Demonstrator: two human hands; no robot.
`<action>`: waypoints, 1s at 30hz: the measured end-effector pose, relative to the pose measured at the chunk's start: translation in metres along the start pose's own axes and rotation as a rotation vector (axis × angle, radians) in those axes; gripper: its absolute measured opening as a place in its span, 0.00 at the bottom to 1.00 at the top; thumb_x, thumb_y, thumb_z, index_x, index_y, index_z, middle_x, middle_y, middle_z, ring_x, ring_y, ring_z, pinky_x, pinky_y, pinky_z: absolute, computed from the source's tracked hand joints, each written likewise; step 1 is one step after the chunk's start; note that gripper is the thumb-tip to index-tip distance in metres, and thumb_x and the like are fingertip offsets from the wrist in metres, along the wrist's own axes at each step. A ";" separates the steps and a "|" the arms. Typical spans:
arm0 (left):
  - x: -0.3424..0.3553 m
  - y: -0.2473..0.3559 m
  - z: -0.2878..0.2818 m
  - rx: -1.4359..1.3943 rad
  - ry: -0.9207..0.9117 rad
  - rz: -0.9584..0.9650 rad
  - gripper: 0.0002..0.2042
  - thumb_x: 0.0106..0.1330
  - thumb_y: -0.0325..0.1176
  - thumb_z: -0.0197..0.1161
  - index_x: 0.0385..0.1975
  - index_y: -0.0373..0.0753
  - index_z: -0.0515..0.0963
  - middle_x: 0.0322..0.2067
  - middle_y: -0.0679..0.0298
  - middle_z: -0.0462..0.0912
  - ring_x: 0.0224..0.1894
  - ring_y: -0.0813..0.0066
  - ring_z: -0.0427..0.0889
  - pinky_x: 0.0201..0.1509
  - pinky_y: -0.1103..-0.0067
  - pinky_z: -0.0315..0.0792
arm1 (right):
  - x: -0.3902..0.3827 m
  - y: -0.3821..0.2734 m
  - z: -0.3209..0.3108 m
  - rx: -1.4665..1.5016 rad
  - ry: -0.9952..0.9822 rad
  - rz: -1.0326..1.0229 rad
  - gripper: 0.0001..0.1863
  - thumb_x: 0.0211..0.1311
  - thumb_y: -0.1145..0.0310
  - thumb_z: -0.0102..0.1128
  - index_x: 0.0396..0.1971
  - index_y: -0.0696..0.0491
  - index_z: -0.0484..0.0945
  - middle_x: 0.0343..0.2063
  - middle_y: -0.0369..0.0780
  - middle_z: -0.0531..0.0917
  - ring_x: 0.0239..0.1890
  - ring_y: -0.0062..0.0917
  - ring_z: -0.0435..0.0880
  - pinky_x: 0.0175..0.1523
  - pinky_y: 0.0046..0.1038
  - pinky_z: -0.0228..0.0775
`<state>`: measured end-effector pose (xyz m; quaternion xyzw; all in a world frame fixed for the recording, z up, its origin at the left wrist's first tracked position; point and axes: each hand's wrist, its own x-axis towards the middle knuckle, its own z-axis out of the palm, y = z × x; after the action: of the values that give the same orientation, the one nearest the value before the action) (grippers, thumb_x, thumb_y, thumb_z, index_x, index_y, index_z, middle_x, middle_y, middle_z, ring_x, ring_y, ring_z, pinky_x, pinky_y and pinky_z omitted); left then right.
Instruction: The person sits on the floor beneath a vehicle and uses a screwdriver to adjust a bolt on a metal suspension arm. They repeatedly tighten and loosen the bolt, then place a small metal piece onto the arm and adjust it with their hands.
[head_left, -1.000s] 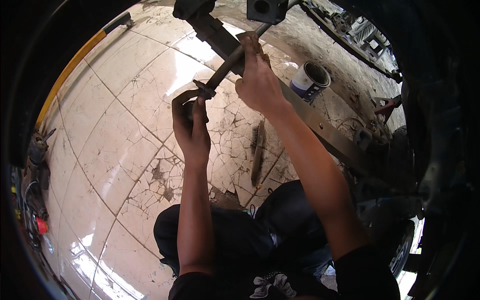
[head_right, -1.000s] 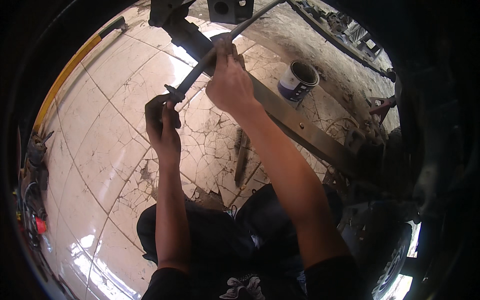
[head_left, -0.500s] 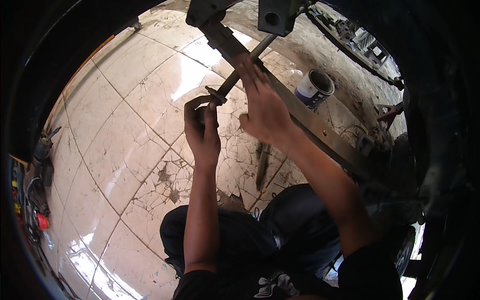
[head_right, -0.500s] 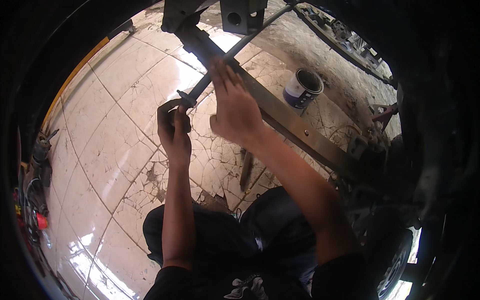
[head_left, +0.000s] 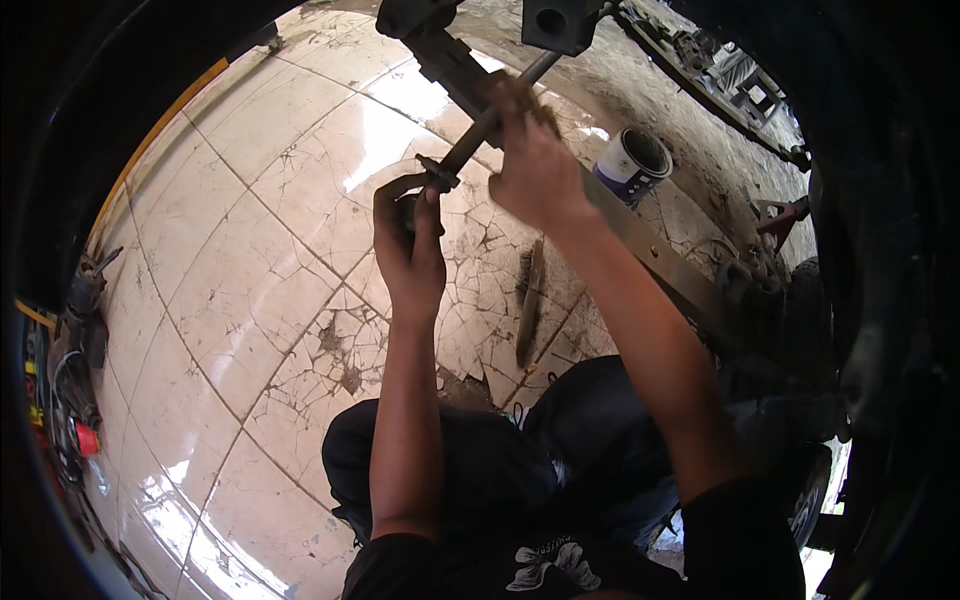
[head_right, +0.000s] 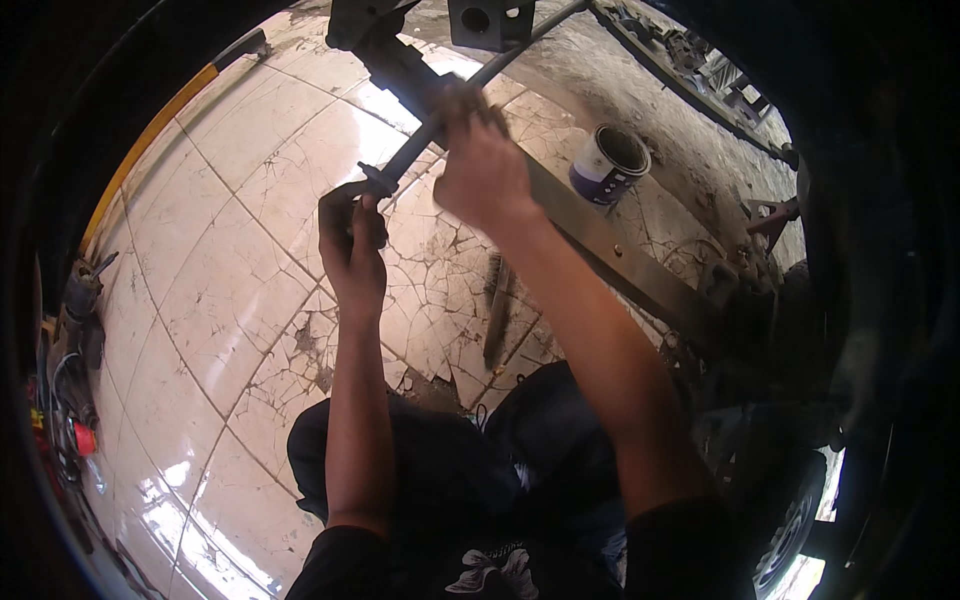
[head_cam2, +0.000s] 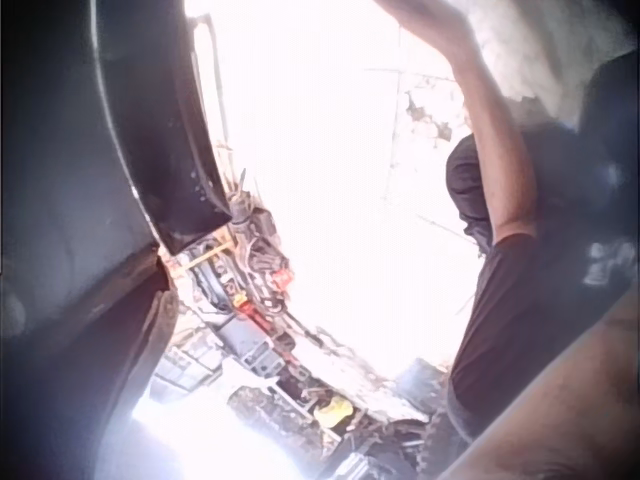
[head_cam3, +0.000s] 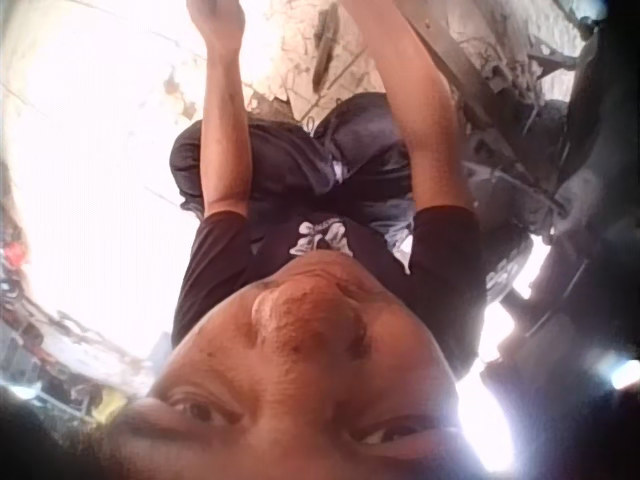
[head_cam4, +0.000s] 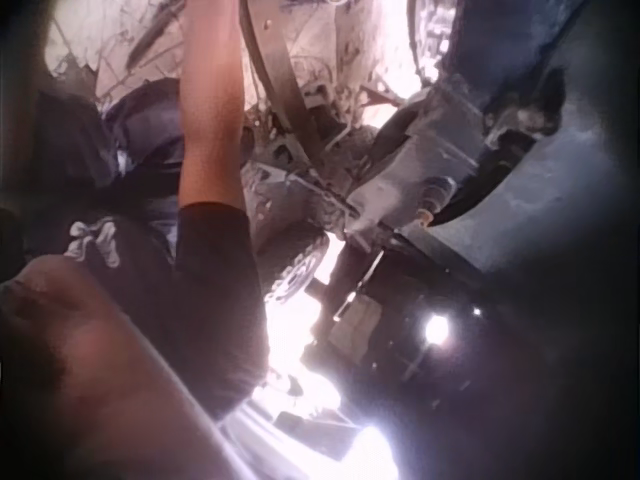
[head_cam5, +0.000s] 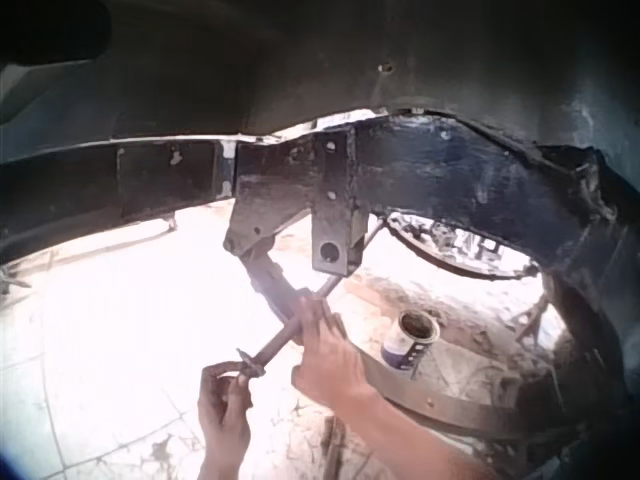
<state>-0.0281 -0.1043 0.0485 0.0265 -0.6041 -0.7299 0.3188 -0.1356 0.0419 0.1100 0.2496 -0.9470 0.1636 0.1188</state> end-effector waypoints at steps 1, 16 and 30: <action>-0.001 -0.002 0.002 -0.014 -0.007 -0.013 0.09 0.82 0.32 0.60 0.54 0.35 0.77 0.29 0.68 0.81 0.27 0.86 0.68 0.32 0.83 0.63 | -0.004 0.002 0.002 0.007 0.062 -0.029 0.61 0.50 0.73 0.70 0.83 0.55 0.42 0.78 0.58 0.60 0.80 0.59 0.57 0.79 0.48 0.66; -0.002 0.001 0.003 0.021 0.000 0.018 0.10 0.82 0.33 0.59 0.56 0.38 0.77 0.37 0.67 0.85 0.31 0.86 0.75 0.33 0.84 0.67 | -0.053 -0.018 0.043 0.265 0.131 -0.405 0.64 0.48 0.75 0.70 0.81 0.68 0.37 0.78 0.69 0.49 0.81 0.65 0.50 0.86 0.50 0.48; -0.003 0.005 0.003 -0.003 0.036 0.002 0.17 0.83 0.34 0.60 0.63 0.31 0.73 0.45 0.60 0.87 0.35 0.82 0.78 0.41 0.81 0.73 | -0.041 -0.017 0.031 0.049 0.176 -0.326 0.59 0.51 0.78 0.62 0.81 0.66 0.38 0.80 0.64 0.51 0.84 0.59 0.47 0.86 0.55 0.40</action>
<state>-0.0254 -0.1004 0.0527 0.0389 -0.5973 -0.7298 0.3303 -0.0964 0.0341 0.0738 0.3871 -0.8757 0.1867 0.2201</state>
